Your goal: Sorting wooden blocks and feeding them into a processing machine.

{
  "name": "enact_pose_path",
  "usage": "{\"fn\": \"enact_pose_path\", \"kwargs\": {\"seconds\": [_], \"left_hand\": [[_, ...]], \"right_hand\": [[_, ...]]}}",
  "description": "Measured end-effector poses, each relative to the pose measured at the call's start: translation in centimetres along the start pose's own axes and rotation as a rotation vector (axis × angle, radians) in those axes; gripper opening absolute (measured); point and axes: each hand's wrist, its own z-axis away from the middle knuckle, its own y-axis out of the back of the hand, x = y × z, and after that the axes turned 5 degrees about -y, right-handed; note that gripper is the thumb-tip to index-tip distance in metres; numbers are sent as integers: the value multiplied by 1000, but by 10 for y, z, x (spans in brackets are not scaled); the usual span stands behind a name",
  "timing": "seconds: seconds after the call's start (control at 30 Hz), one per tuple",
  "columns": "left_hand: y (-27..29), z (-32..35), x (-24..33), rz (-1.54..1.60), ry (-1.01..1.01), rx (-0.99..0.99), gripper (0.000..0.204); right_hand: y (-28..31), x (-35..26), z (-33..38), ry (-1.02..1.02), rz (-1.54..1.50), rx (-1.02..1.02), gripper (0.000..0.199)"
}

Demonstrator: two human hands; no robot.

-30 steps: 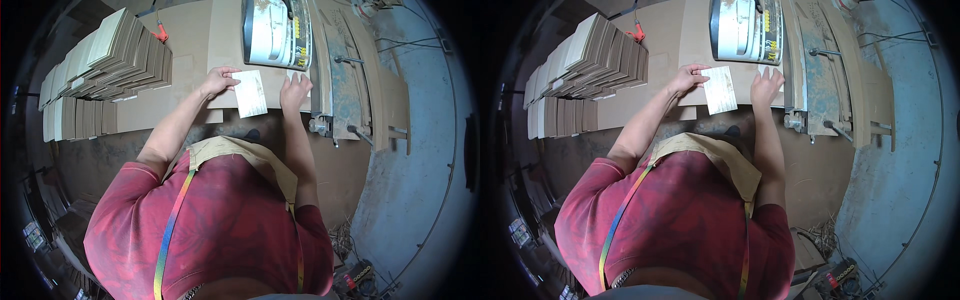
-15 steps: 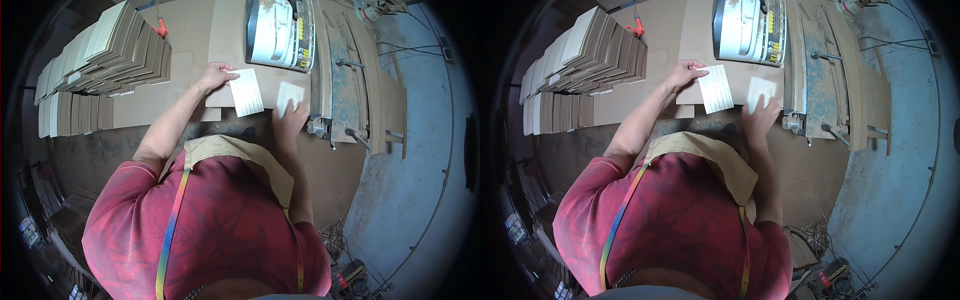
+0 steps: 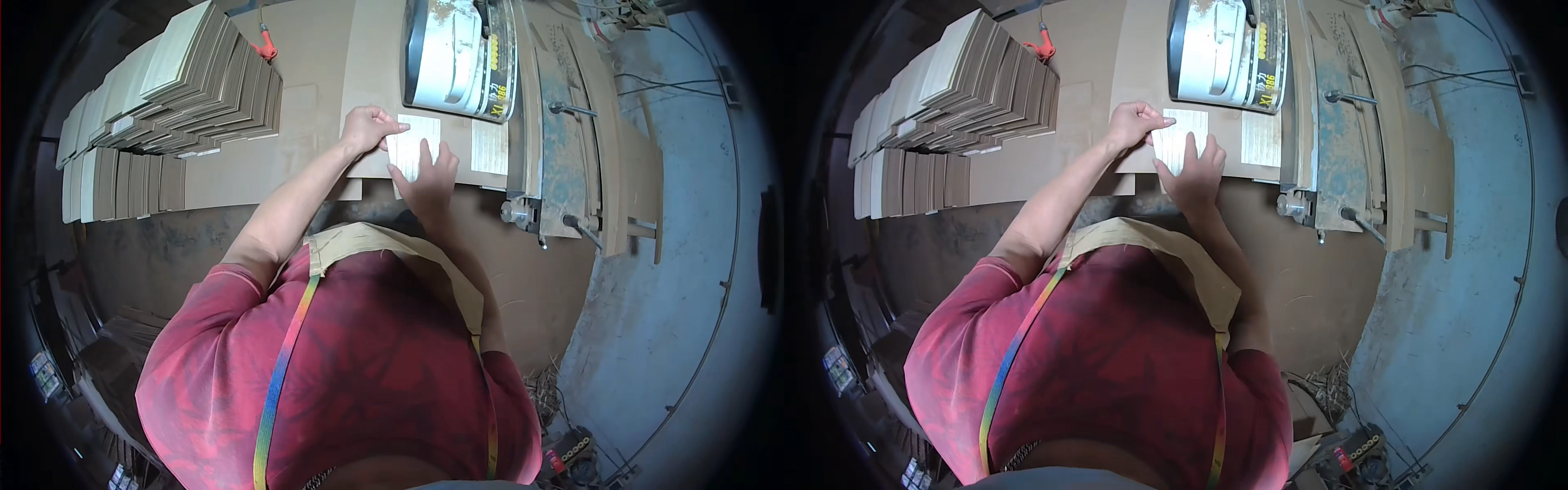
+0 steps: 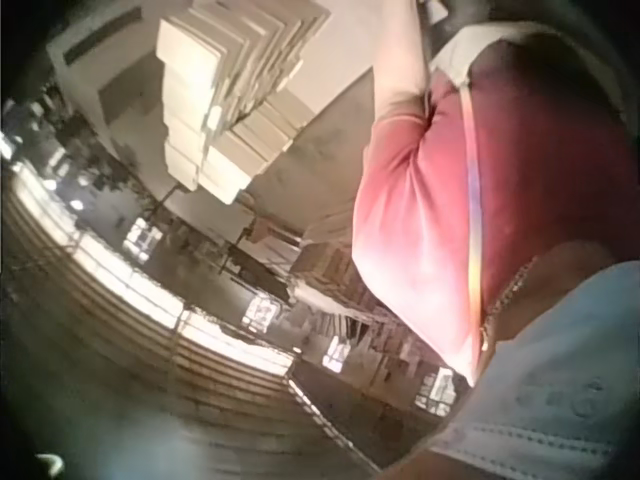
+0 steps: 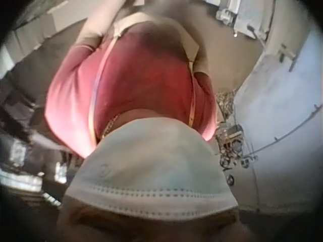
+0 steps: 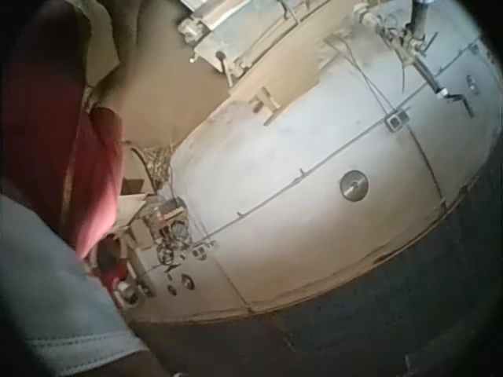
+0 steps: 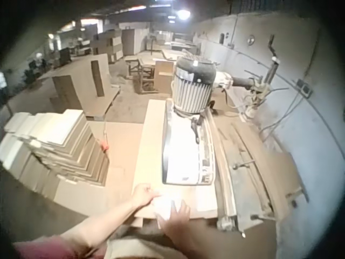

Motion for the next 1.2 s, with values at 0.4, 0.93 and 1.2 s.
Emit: {"fn": "enact_pose_path", "kwargs": {"seconds": [0.4,0.93,1.2], "left_hand": [[23,-8,-11,27,14,-16,22],[37,-11,3,-23,29,-61,18],[45,-6,3,125,59,-129,15]], "right_hand": [[80,52,53,-110,192,-117,65],[84,56,40,-203,378,-98,54],[53,72,7,-205,427,3,53]]}}
